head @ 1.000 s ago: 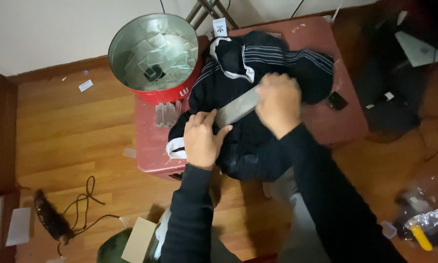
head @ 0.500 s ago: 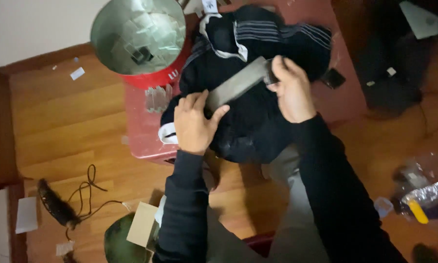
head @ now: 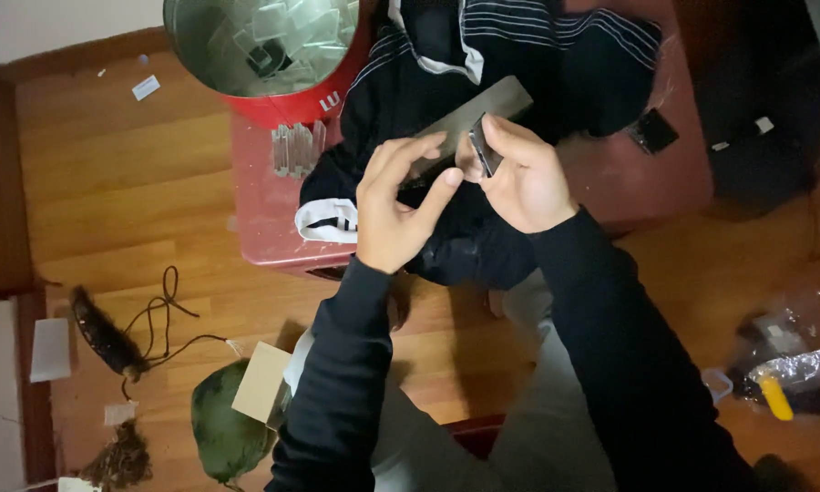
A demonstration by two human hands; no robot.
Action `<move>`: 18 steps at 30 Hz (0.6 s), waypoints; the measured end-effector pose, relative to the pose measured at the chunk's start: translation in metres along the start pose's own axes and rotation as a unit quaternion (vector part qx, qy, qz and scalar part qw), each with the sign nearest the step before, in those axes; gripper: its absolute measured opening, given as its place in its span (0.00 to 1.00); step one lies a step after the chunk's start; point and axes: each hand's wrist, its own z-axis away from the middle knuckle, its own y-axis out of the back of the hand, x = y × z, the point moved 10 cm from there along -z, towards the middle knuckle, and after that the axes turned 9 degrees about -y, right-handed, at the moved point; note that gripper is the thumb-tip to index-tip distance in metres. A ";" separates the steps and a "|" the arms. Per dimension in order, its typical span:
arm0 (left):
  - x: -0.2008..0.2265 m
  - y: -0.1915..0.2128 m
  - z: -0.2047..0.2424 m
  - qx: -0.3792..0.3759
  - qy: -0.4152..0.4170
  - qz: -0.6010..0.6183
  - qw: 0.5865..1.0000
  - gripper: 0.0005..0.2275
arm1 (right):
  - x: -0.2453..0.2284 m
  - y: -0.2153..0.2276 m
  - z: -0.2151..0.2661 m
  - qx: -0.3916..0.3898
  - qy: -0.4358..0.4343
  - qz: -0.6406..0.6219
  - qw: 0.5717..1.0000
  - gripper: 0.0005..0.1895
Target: Polishing a small metal component by rubbing it repeatedly against a sharpening stone
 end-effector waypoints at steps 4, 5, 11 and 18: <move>0.000 -0.005 0.001 0.005 0.002 0.034 0.999 0.15 | 0.012 0.002 -0.006 -0.010 -0.017 -0.017 1.000 0.15; 0.000 -0.005 0.001 0.006 0.003 0.041 0.999 0.15 | 0.014 0.000 -0.005 -0.010 -0.026 -0.021 0.999 0.15; -0.004 0.000 0.001 0.014 0.003 0.054 0.998 0.13 | 0.017 -0.011 -0.005 -0.037 -0.049 -0.042 0.997 0.17; 0.002 0.002 0.003 0.020 -0.013 0.059 0.998 0.14 | 0.020 -0.035 0.001 -0.088 -0.075 -0.105 0.988 0.18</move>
